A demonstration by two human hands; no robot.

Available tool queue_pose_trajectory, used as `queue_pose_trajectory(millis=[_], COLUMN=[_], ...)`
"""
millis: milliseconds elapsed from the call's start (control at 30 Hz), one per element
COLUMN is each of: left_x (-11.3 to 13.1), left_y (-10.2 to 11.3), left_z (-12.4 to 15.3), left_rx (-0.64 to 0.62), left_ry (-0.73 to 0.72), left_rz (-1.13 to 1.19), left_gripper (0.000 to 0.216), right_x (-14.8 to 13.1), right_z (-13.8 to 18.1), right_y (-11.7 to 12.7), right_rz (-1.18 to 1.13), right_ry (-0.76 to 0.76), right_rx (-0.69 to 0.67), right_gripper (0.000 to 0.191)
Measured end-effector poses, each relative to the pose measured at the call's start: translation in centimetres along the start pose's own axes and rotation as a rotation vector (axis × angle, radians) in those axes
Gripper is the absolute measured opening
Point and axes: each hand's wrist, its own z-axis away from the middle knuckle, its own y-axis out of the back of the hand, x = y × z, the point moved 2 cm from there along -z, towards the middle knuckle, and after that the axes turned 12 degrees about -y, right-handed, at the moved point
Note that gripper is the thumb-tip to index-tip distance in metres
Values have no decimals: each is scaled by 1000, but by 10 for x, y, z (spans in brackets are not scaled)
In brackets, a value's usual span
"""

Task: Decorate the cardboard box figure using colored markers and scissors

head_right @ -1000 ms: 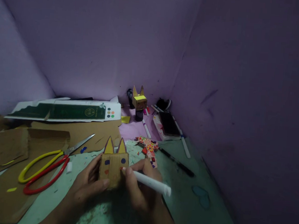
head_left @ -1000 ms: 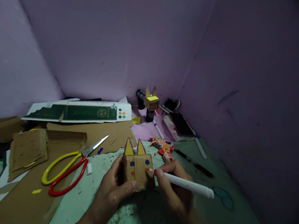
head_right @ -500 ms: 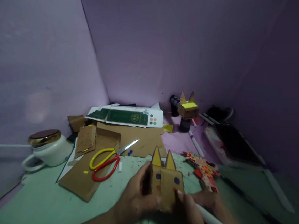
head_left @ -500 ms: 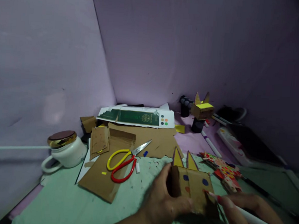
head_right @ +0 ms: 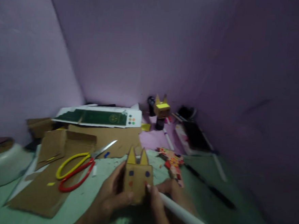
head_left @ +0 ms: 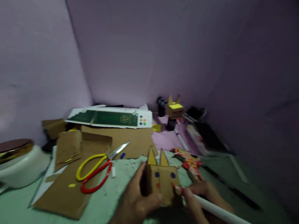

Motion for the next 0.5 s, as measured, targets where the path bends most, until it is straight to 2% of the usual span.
queue_pose_trajectory(millis=[100, 267, 367, 500], left_x=[-8, -5, -1, 0], left_y=[5, 2, -1, -3], left_z=[-1, -1, 0, 0], left_rx=[79, 136, 158, 152], left_ry=[11, 63, 64, 39], left_rz=[-44, -84, -75, -45], left_gripper=[98, 106, 100, 89], right_x=[-3, -5, -8, -8], right_z=[0, -1, -1, 1], right_y=[-4, 1, 4, 1], right_rz=[-40, -81, -173, -258], right_ry=[3, 101, 123, 23], right_rx=[-66, -2, 44, 76], right_gripper=[45, 31, 29, 32])
